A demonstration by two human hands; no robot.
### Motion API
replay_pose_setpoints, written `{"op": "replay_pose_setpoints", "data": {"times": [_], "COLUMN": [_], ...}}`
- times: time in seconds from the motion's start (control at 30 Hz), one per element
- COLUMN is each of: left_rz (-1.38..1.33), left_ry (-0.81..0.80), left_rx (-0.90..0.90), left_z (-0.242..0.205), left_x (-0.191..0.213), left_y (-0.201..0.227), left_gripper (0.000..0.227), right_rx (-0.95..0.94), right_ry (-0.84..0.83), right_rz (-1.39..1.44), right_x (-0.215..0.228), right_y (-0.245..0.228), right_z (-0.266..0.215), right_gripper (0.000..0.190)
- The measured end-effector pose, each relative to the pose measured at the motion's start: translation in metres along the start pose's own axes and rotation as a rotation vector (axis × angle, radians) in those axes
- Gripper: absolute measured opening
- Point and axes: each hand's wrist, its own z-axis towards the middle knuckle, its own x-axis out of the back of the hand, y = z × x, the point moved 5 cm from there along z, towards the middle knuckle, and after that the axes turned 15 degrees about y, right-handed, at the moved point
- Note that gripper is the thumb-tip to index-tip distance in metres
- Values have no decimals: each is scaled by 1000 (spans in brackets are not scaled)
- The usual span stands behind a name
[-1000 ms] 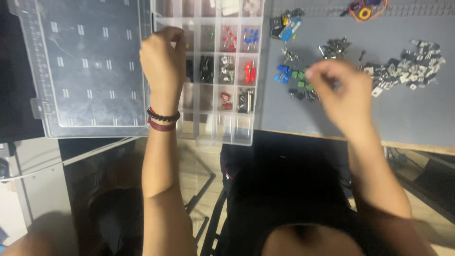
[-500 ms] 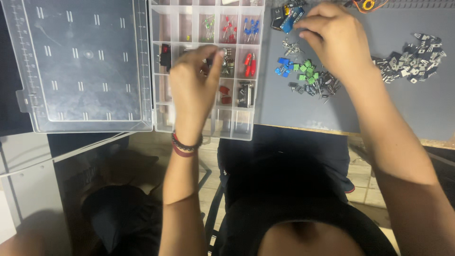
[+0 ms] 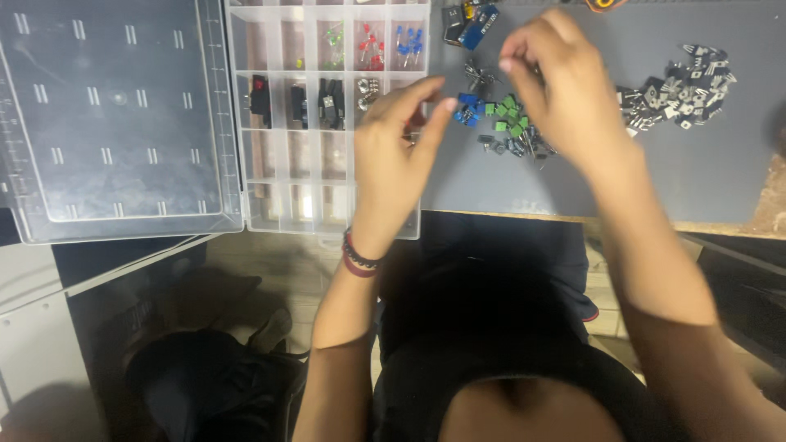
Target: The person sorts various electronic components from a compartmentalized plastic box onto a work surface. They pick up small items such as capacitors, resistors, and integrated circuits, then place them into separate piles on the table. The person also handles a small blue circuit board, turning it over in their hands.
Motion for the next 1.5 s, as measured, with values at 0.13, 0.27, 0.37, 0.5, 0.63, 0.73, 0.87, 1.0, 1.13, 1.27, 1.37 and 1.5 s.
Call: {"op": "replay_pose_setpoints", "data": {"times": [0.13,0.27,0.37,0.5,0.63,0.73,0.87,1.0,1.13,1.27,1.37,1.5], "left_rz": [-165,-235,-275,-374,-453,-488,-448,-361,-437,-732,-769,-887], "left_ry": [9,51,28,21,-5,-40,-62,-52,-82,-80,-92,-79], "left_rx": [101,36,80,247,286,264,279,224,276,461,430,563], "left_z": [-7,-9,-11,-14,-18,-13,-15,-14,-16,-24,-24,-30], "left_x": [-23,-28,-29,-32,-33,-28,-26,-23,-26,-36,-36,-45], "left_y": [8,23,29,25,24,34,37,43,36,24,25,17], "left_gripper": [21,4,6,6,6,3,5,5,6,3,4,19], "right_rx": [-67,-127,-215,-226,-195,-232,-217,-155,-163,-205,-194,-174], "right_ry": [80,105,96,179,241,225,206,185,173,174,178,258], "right_rz": [174,185,222,258,244,209,175,188,237,274,308,402], "right_x": [16,19,20,21,23,23,25,28,30,31,29,31], "right_y": [-47,-53,-49,-51,-52,-51,-53,-57,-57,-61,-62,-62], "right_z": [-12,-25,-32,-37,-42,-46,-48,-49,-48,-46,-43,-42], "right_gripper": [2,4,2,5,7,11,8,3,5,8,24,18]}}
